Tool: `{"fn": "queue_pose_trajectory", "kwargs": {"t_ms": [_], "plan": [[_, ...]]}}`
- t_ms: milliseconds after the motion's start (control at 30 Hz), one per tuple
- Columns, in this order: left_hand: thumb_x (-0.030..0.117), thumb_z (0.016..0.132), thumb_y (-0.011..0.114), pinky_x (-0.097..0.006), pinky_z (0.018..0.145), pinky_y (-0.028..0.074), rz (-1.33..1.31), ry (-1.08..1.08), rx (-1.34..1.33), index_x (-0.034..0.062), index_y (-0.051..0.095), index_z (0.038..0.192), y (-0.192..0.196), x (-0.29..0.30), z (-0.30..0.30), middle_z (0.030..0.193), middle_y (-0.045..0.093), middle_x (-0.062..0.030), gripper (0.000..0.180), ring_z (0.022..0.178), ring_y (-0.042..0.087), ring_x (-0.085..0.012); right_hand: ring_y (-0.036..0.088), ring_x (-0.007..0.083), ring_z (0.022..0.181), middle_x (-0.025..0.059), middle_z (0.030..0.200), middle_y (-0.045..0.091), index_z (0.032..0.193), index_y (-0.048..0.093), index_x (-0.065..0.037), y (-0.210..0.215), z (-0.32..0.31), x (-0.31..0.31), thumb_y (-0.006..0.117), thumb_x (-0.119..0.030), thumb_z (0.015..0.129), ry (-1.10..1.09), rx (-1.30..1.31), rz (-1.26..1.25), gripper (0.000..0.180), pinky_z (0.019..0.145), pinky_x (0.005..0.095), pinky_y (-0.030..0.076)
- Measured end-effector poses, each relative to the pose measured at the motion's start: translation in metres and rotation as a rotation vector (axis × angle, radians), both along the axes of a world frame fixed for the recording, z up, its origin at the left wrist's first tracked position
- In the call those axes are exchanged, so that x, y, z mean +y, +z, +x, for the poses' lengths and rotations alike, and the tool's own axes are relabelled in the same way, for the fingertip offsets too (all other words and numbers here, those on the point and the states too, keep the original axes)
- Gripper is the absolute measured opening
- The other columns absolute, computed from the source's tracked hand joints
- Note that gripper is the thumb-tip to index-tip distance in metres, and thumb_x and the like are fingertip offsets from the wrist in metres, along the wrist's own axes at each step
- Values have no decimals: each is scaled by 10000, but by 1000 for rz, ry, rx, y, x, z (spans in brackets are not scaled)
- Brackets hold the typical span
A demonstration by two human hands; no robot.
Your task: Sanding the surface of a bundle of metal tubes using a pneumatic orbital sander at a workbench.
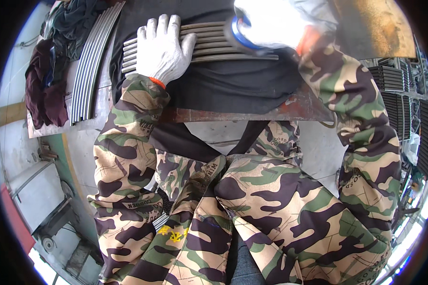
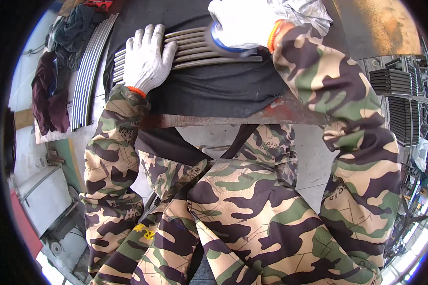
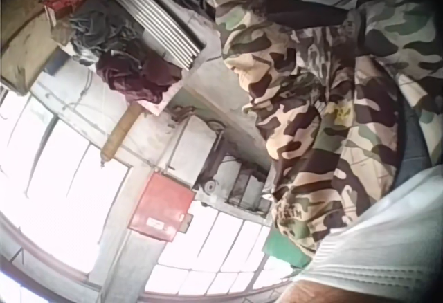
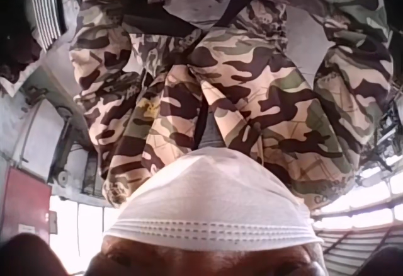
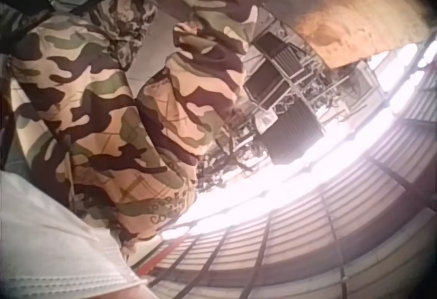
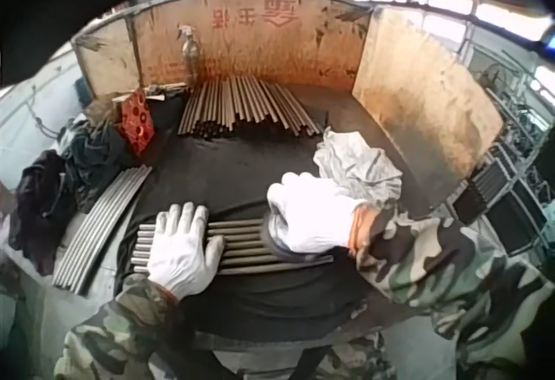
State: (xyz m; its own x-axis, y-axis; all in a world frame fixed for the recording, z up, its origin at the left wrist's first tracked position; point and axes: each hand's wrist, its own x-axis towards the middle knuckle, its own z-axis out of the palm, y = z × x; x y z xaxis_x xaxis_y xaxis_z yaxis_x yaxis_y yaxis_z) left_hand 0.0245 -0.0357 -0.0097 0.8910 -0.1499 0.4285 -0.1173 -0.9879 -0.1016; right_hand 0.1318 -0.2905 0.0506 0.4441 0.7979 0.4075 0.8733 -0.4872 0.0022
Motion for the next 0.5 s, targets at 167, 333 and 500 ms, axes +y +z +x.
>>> {"fn": "queue_pose_trajectory", "kwargs": {"t_ms": [167, 333, 500], "plan": [[381, 1015, 601, -523, 1128, 391, -63, -166, 62, -14, 561, 1444, 2, 17, -7, 1473, 574, -233, 584, 1313, 547, -391, 699, 356, 939, 133, 1007, 657, 1077, 674, -137, -6, -16, 3, 662, -281, 906, 3, 47, -95, 224, 806, 503, 575], [378, 1029, 593, -532, 1146, 375, 18, -69, 83, 23, 549, 1481, -2, 9, -14, 1505, 567, -192, 577, 1351, 530, -382, 641, 418, 758, 201, 833, 617, 924, 645, -63, -4, -10, 16, 661, -250, 889, 20, 28, 25, 192, 658, 534, 521], [395, 1027, 595, -512, 1178, 360, -21, -207, 122, 20, 539, 1488, 7, 37, -14, 1508, 557, -199, 597, 1395, 494, -402, 700, 364, 970, 147, 1034, 663, 1110, 673, -133, -14, -1, 13, 651, -290, 924, -1, 51, -127, 245, 846, 504, 574]]}}
